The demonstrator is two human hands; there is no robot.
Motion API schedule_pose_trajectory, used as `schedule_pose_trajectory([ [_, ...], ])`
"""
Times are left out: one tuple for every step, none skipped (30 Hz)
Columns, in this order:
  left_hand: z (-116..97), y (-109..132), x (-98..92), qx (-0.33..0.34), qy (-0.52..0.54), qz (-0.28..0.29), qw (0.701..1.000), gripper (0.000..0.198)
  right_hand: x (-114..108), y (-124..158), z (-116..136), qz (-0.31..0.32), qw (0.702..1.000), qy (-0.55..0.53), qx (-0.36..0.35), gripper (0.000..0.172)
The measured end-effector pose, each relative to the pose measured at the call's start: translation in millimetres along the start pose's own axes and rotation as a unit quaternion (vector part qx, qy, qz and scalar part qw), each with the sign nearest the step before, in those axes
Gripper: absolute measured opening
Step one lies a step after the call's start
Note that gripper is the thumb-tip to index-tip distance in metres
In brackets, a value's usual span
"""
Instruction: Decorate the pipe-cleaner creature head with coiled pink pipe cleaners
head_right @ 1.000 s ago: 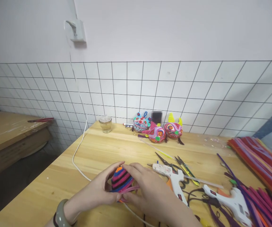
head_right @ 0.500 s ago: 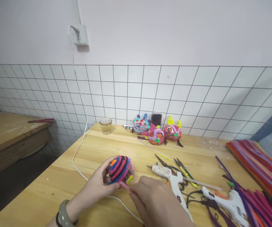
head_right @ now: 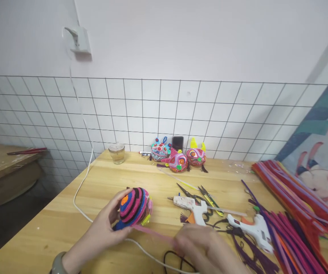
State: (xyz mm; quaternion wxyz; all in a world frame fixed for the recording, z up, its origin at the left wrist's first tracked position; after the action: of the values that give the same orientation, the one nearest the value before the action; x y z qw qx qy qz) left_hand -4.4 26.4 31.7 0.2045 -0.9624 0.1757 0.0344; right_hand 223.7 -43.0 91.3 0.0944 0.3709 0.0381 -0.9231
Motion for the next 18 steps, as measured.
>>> schedule_pose_trajectory([
  [1,0,-1.5,-0.005,0.008,0.001,1.000,0.068,-10,0,-18,-0.033,0.998,-0.032,0.040,0.046],
  [2,1,-2.9,-0.003,0.017,0.002,1.000,0.068,-17,-1,-38,-0.053,0.995,-0.042,0.079,0.048],
  [2,1,-4.2,-0.001,0.030,0.003,1.000,0.068,-24,-2,-58,-0.075,0.991,-0.038,0.109,0.047],
  [3,1,-5.3,0.003,0.046,0.004,0.999,0.069,-30,-3,-77,-0.103,0.985,-0.027,0.134,0.046],
  [3,1,-7.0,0.010,0.060,-0.002,0.998,0.069,-34,-4,-95,-0.131,0.979,-0.018,0.155,0.042],
  [5,1,-8.2,0.011,0.077,-0.001,0.997,0.069,-35,-6,-110,-0.144,0.975,-0.009,0.171,0.039],
  [6,1,-9.7,0.015,0.091,-0.003,0.996,0.071,-33,-8,-122,-0.144,0.971,0.011,0.188,0.039],
  [7,1,-11.5,0.020,0.103,-0.008,0.994,0.071,-29,-10,-131,-0.135,0.969,0.037,0.204,0.040],
  [9,1,-13.4,0.023,0.113,-0.013,0.993,0.072,-22,-13,-138,-0.118,0.967,0.052,0.219,0.040],
  [11,1,-14.4,0.020,0.117,-0.008,0.993,0.073,-16,-15,-142,-0.112,0.964,0.063,0.234,0.041],
  [11,0,-15.9,0.030,0.122,-0.012,0.992,0.072,-9,-18,-143,-0.108,0.963,0.065,0.240,0.041],
  [12,0,-15.9,0.029,0.128,-0.004,0.991,0.071,-4,-21,-144,-0.111,0.961,0.067,0.245,0.040],
  [12,0,-15.8,0.032,0.131,-0.001,0.991,0.071,1,-24,-144,-0.116,0.959,0.067,0.249,0.040],
  [11,0,-14.9,0.029,0.133,0.006,0.991,0.071,5,-27,-144,-0.121,0.958,0.068,0.250,0.039],
  [10,0,-14.0,0.030,0.134,0.005,0.991,0.071,8,-30,-144,-0.125,0.957,0.069,0.252,0.039],
  [8,0,-12.7,0.030,0.134,0.005,0.991,0.070,10,-32,-144,-0.127,0.957,0.069,0.253,0.039],
  [7,0,-11.3,0.032,0.135,0.005,0.990,0.067,11,-34,-145,-0.128,0.956,0.067,0.254,0.039],
  [5,0,-9.7,0.031,0.134,0.008,0.990,0.066,11,-35,-146,-0.129,0.956,0.064,0.255,0.039],
])
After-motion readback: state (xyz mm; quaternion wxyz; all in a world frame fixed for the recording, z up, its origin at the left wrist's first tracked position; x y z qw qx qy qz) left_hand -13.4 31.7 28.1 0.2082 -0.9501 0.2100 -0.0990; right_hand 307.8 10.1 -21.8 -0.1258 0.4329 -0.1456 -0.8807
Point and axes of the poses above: each hand's wrist, its own y-axis away from the middle knuckle, its own x-axis out of the palm, z = x × y, the point moved 4 cm from there along -y, towards the middle knuckle, and after that the axes turned 10 degrees about x, right-handed, at the moved point
